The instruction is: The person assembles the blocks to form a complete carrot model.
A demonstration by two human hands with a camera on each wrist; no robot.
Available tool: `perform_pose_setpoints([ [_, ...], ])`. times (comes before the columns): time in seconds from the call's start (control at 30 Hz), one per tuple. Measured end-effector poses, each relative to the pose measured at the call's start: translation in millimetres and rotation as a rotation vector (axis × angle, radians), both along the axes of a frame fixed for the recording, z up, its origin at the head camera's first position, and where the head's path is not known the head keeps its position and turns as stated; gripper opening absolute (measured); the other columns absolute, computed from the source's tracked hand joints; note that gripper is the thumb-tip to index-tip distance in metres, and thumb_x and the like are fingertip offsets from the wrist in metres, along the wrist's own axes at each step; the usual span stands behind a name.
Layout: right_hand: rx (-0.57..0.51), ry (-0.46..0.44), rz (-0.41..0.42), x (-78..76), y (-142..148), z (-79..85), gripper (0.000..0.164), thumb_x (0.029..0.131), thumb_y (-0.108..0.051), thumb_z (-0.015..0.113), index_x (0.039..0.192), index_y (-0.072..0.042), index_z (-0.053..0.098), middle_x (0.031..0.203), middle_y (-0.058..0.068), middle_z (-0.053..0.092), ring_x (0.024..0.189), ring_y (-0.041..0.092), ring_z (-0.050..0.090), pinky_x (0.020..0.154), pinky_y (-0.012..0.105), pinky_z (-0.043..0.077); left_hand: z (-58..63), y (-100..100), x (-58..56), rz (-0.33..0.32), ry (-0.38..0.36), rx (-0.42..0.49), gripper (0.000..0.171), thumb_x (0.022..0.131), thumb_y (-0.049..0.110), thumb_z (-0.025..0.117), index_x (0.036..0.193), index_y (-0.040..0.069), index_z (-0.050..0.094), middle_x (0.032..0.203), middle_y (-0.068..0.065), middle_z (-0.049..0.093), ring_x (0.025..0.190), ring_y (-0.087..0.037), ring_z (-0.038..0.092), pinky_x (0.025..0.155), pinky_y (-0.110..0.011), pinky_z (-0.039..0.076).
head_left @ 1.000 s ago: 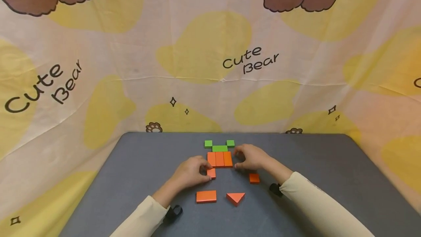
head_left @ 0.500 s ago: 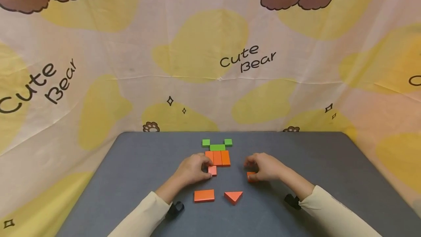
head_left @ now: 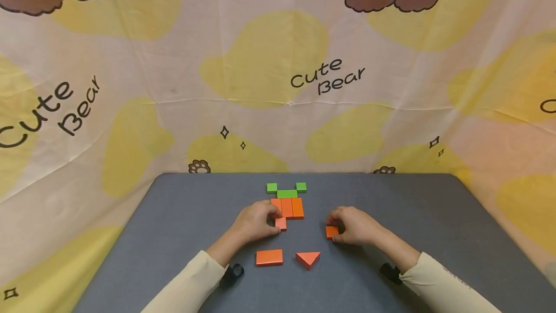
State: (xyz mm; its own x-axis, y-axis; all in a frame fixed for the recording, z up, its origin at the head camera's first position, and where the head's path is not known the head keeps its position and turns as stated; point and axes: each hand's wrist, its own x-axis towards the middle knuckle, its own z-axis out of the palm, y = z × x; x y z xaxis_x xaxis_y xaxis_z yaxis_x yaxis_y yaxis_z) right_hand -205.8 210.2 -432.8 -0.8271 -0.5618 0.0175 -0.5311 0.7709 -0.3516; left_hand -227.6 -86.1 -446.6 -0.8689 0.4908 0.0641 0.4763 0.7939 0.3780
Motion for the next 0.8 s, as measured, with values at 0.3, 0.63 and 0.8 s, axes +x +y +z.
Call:
perform_pose_setpoints([
  [0.3, 0.006, 0.005, -0.001, -4.6, -7, 1.5, 0.023, 0.073, -0.019, 0.081, 0.093, -0.012, 0.071, 0.085, -0.005, 0.063, 0.074, 0.008, 0.052, 0.066, 0.028, 0.048, 0.5, -1, -0.2, 0.013, -0.012, 0.005, 0.026, 0.076, 0.03, 0.08, 0.1, 0.022, 0.073, 0.088, 0.01, 0.061, 0.078, -0.006, 0.053, 0.072, -0.027, 0.049],
  [0.63, -0.011, 0.031, 0.024, -18.8, -53, 9.1, 0.023, 0.076, -0.023, 0.079, 0.096, -0.015, 0.072, 0.088, -0.007, 0.064, 0.076, 0.009, 0.055, 0.069, 0.027, 0.049, -0.1, -1, -2.4, -0.001, 0.0, 0.012, 0.025, 0.075, 0.031, 0.08, 0.097, 0.022, 0.073, 0.087, 0.009, 0.061, 0.076, -0.005, 0.054, 0.069, -0.026, 0.048],
  [0.8, -0.001, 0.039, 0.045, -26.0, -73, 5.8, 0.023, 0.076, -0.023, 0.079, 0.097, -0.014, 0.073, 0.086, -0.007, 0.063, 0.075, 0.008, 0.054, 0.069, 0.026, 0.049, -1.3, -1, -2.5, -0.002, 0.001, 0.0, 0.026, 0.075, 0.032, 0.081, 0.097, 0.022, 0.073, 0.086, 0.01, 0.059, 0.074, -0.004, 0.053, 0.067, -0.024, 0.047],
])
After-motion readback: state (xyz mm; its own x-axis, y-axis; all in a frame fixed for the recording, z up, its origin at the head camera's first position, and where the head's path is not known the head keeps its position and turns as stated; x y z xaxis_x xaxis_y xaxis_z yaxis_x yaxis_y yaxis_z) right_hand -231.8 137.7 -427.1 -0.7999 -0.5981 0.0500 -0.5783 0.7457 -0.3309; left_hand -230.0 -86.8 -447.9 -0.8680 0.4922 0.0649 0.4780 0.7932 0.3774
